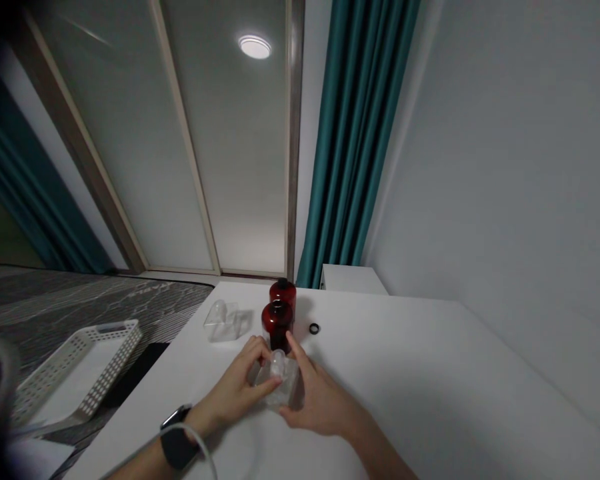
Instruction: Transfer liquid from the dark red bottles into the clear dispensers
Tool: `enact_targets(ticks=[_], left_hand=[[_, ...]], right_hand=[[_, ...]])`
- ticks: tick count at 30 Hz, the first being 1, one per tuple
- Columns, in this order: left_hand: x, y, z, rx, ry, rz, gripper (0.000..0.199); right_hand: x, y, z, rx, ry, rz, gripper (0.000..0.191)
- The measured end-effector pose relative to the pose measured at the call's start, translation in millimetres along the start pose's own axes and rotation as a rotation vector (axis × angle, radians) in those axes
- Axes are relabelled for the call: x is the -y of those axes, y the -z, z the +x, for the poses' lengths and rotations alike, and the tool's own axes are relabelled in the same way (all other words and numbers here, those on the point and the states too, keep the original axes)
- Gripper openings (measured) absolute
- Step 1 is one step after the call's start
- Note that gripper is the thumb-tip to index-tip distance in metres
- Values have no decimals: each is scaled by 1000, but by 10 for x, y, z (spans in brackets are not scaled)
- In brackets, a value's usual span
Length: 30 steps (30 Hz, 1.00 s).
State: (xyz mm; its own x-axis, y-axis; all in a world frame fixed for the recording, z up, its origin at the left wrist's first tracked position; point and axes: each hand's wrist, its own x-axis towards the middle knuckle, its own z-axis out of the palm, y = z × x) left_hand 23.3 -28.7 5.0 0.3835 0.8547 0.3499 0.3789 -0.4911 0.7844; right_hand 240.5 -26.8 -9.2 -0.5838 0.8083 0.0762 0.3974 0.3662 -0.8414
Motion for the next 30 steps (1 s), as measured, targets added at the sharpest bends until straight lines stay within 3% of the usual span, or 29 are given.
enact_targets(ticks=[4, 9, 13, 16, 20, 26, 30], left_hand=[[45, 158, -8, 152, -29, -83, 43], [94, 248, -32, 205, -22, 0, 56], [88, 252, -23, 255, -6, 41, 63], [62, 252, -19, 254, 47, 62, 61], [45, 244, -27, 258, 91, 31, 58], [77, 182, -46, 238, 88, 32, 57], [74, 129, -52, 198, 56, 55, 56]], right_hand=[[-53, 110, 0, 47, 27, 79, 117], [8, 190, 44, -193, 64, 85, 89], [213, 153, 155, -203, 71, 15, 95], [306, 103, 255, -167, 35, -30, 102], [246, 78, 266, -151, 63, 7, 93], [133, 37, 91, -308, 178, 59, 73], [211, -123, 87, -354, 190, 97, 77]])
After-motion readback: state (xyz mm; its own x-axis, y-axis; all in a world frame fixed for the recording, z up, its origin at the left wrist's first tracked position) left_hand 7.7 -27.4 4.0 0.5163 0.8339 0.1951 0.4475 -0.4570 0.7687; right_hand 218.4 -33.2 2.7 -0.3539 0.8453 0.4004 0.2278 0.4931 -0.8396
